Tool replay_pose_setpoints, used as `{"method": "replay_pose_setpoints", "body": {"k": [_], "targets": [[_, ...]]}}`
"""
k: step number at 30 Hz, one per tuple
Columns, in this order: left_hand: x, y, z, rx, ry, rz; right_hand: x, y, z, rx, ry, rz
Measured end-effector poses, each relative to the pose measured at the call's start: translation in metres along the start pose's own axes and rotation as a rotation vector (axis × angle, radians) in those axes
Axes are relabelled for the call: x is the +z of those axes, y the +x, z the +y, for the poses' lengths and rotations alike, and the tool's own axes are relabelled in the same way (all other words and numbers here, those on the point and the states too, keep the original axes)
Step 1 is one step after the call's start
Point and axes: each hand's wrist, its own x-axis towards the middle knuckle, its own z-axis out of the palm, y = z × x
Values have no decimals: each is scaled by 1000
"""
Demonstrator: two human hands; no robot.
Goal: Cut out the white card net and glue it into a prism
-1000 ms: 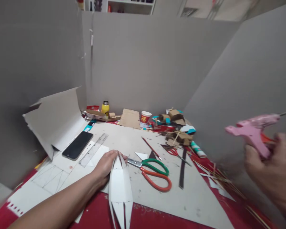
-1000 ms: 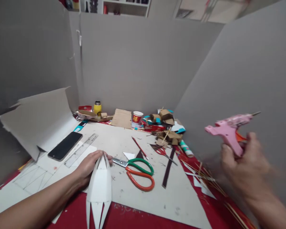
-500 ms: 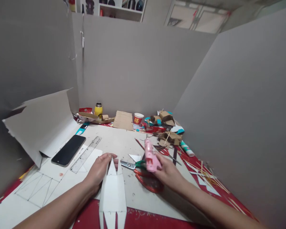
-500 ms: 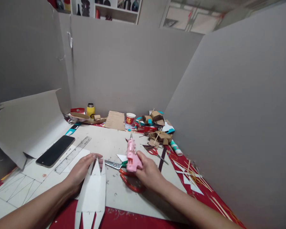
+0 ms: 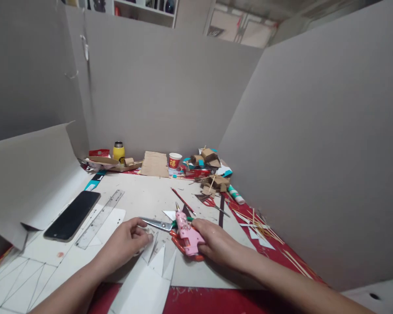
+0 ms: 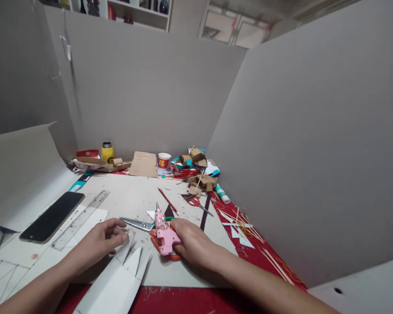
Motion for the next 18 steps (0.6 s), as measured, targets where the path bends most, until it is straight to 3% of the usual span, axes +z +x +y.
{"method": "replay_pose_setpoints", "body": {"k": [8,12,16,18], "targets": [[9,-9,-8,148,401,35,-7,-11,13,-35,-29,16],[7,-9,-1,172,365,112,-16,-29,49,70,-96,79],[-1,-6,9,180,279,256,-31,-46,92,256,-144,228],[-2,-6,11,181,234,307,-42,-50,99,324,-167,302]]}}
